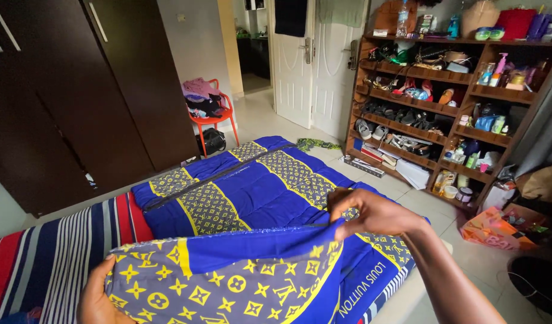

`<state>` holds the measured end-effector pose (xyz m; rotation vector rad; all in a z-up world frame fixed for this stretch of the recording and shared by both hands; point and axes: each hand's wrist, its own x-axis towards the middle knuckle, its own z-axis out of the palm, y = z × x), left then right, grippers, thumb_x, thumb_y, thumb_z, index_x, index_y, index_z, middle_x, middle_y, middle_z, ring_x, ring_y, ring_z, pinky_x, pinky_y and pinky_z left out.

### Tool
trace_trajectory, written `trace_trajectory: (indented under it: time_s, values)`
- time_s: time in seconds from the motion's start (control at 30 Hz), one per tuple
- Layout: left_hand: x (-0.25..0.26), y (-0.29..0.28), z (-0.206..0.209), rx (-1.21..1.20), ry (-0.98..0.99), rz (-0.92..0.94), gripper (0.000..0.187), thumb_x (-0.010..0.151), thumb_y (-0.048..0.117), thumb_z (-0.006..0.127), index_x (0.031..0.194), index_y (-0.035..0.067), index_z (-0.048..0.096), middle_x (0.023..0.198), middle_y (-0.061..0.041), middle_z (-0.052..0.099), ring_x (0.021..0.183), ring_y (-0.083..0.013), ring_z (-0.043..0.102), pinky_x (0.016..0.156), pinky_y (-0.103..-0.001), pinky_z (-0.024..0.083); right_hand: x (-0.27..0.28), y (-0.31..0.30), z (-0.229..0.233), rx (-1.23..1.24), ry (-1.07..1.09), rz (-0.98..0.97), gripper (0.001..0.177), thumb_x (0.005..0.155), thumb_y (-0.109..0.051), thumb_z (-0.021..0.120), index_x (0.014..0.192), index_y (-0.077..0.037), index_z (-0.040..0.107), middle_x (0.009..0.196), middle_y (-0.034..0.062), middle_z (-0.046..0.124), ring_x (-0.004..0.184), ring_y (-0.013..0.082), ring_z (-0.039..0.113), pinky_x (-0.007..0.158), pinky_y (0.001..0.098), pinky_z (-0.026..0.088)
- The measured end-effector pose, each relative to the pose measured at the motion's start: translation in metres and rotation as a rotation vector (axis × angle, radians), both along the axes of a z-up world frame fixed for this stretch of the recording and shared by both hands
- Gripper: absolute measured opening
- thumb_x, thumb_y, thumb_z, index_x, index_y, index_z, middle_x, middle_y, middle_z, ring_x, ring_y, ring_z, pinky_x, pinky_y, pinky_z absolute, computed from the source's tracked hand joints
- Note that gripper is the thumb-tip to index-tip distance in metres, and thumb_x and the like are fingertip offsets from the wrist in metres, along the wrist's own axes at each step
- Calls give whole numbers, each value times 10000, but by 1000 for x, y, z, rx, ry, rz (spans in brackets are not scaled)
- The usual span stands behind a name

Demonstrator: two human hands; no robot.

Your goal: The person places a white pillow into a blue and yellow patterned pillowcase, then positions the pillow on the bed. They then pick up a packaged set of folded cloths from the floor and place it on the bed.

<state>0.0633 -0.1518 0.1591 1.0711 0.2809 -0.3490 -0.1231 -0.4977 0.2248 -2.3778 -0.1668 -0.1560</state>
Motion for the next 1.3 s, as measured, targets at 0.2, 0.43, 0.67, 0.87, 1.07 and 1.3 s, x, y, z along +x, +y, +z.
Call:
trace_trajectory:
  time_s: [0.2,0.43,0.67,0.87,1.07,1.3]
  values:
    - [-1,8,7,14,65,17,366,844,526,508,971,188,567,963,-30,607,885,-206,572,779,-352,438,-5,23,10,543,-125,251,275,769,-253,662,613,-40,584,753,54,431,724,176,358,656,295,276]
    - [16,21,-12,-16,16,82,270,849,462,528,930,207,562,918,-11,604,856,-183,578,768,-341,453,9,37,-14,1246,13,424,584,761,-240,665,1168,10,330,547,-16,413,342,23,338,343,148,270]
    - [20,32,-22,-26,71,-59,347,853,478,468,955,159,559,940,-81,603,861,-270,555,781,-406,421,17,43,-4,1232,-106,213,381,787,-144,577,1117,0,453,549,36,589,559,174,631,539,257,488]
    - [29,30,-30,-176,95,-106,421,804,399,426,1053,81,543,1042,-155,575,961,-336,533,876,-483,397,21,25,-11,775,-63,-128,203,785,-94,627,970,-14,646,795,71,622,699,140,559,657,231,408]
    - [54,24,-56,-218,-131,-61,89,803,203,546,862,137,555,894,-131,554,874,-273,534,831,-426,413,20,8,-19,721,-32,-353,203,883,-188,528,1005,-76,646,656,76,445,608,156,375,625,215,203]
    - [-33,-5,55,-75,-199,-239,382,896,69,371,1106,-233,476,1092,-389,536,1020,-363,482,953,-397,339,18,-13,-26,949,-89,-319,379,785,-1,547,1142,-108,615,626,146,670,644,242,620,862,348,299]
